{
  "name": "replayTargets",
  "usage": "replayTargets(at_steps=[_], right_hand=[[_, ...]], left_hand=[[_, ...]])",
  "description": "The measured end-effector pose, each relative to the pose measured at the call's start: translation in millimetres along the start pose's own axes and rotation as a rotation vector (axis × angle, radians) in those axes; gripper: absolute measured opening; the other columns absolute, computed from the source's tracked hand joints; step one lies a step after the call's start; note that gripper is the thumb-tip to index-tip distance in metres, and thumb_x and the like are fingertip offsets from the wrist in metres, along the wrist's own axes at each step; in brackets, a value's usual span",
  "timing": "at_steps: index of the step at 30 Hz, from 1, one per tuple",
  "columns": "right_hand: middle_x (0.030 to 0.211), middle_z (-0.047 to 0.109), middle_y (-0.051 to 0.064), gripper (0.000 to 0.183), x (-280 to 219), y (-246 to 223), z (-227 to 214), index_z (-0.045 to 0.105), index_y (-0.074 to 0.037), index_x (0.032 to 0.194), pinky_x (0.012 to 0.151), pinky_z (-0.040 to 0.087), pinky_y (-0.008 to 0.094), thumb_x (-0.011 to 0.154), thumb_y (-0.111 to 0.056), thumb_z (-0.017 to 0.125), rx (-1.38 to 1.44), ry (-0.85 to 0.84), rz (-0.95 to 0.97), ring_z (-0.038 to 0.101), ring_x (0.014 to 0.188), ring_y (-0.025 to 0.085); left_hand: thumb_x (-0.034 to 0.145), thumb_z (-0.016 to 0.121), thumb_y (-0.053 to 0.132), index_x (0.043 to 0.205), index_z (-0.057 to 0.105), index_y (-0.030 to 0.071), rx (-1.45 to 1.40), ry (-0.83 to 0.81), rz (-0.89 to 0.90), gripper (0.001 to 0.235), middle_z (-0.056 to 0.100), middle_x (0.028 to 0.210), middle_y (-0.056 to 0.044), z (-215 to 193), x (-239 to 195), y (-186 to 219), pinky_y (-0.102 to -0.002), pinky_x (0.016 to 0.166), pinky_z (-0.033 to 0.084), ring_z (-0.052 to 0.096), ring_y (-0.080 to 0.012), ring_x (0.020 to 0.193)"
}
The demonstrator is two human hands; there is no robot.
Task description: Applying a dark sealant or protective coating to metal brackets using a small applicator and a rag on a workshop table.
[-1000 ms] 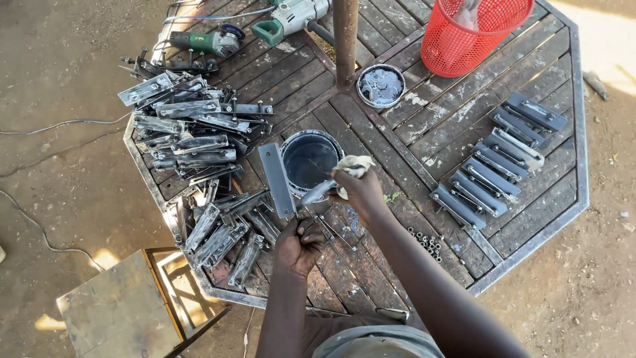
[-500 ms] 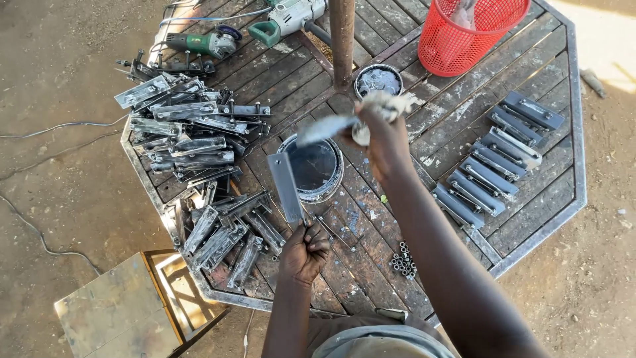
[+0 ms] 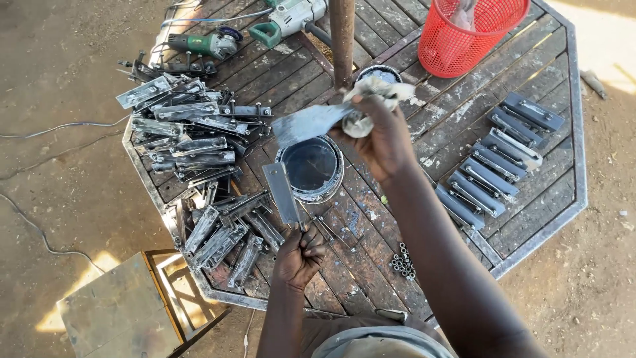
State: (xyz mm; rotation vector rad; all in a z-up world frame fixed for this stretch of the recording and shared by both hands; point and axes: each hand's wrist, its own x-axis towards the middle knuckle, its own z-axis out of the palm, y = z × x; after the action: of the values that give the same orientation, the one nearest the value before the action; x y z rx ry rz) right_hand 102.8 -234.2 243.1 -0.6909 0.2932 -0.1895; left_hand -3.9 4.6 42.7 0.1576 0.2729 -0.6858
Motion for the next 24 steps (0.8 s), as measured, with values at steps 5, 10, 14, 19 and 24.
replayTargets(at_steps=[5, 10, 14, 19, 24], right_hand=[[0.103, 0.062, 0.028, 0.051, 8.3, -1.0, -19.8, 0.046, 0.005, 0.127, 0.064, 0.069, 0.053, 0.083, -0.004, 0.071, 0.021, 0.071, 0.011, 0.075, 0.072, 0.041], [0.105, 0.058, 0.03, 0.052, -11.6, 5.5, -33.4, 0.042, 0.005, 0.13, 0.065, 0.07, 0.053, 0.086, -0.007, 0.067, -0.074, 0.095, 0.089, 0.072, 0.076, 0.042], [0.107, 0.057, 0.028, 0.053, -21.0, 17.7, -67.3, 0.042, 0.004, 0.131, 0.069, 0.068, 0.056, 0.086, -0.007, 0.067, -0.185, 0.081, 0.146, 0.071, 0.081, 0.042], [0.105, 0.056, 0.022, 0.05, -37.8, 6.5, -66.4, 0.045, 0.002, 0.128, 0.072, 0.068, 0.056, 0.084, -0.007, 0.067, -0.214, 0.109, 0.165, 0.07, 0.082, 0.039], [0.104, 0.057, 0.019, 0.048, -50.5, -3.6, -26.0, 0.045, 0.002, 0.123, 0.071, 0.069, 0.052, 0.084, -0.006, 0.073, -0.069, 0.053, 0.044, 0.072, 0.086, 0.037]], left_hand=[[0.111, 0.052, 0.027, 0.092, 0.056, 0.012, 0.185, 0.018, 0.061, 0.024, 0.032, 0.071, 0.008, -10.1, -7.4, 15.2, -0.013, 0.059, 0.038, 0.035, -0.0026, 0.063], [0.113, 0.047, 0.026, 0.094, 0.056, 0.012, 0.284, 0.01, 0.105, 0.024, 0.032, 0.072, 0.007, -2.0, -11.5, 22.6, -0.017, 0.061, 0.042, 0.035, -0.0039, 0.063], [0.113, 0.048, 0.026, 0.095, 0.055, 0.012, 0.248, -0.007, 0.147, 0.023, 0.031, 0.072, 0.007, -11.7, -8.4, 27.0, -0.015, 0.062, 0.042, 0.034, -0.0044, 0.063], [0.113, 0.047, 0.026, 0.095, 0.056, 0.011, 0.235, -0.016, 0.184, 0.025, 0.032, 0.072, 0.006, -10.3, -12.4, 34.3, -0.016, 0.062, 0.043, 0.033, -0.0038, 0.062], [0.112, 0.048, 0.025, 0.092, 0.054, 0.011, 0.297, -0.002, 0.223, 0.025, 0.032, 0.071, 0.005, 11.0, -17.7, 31.7, -0.016, 0.06, 0.041, 0.034, -0.0056, 0.062]])
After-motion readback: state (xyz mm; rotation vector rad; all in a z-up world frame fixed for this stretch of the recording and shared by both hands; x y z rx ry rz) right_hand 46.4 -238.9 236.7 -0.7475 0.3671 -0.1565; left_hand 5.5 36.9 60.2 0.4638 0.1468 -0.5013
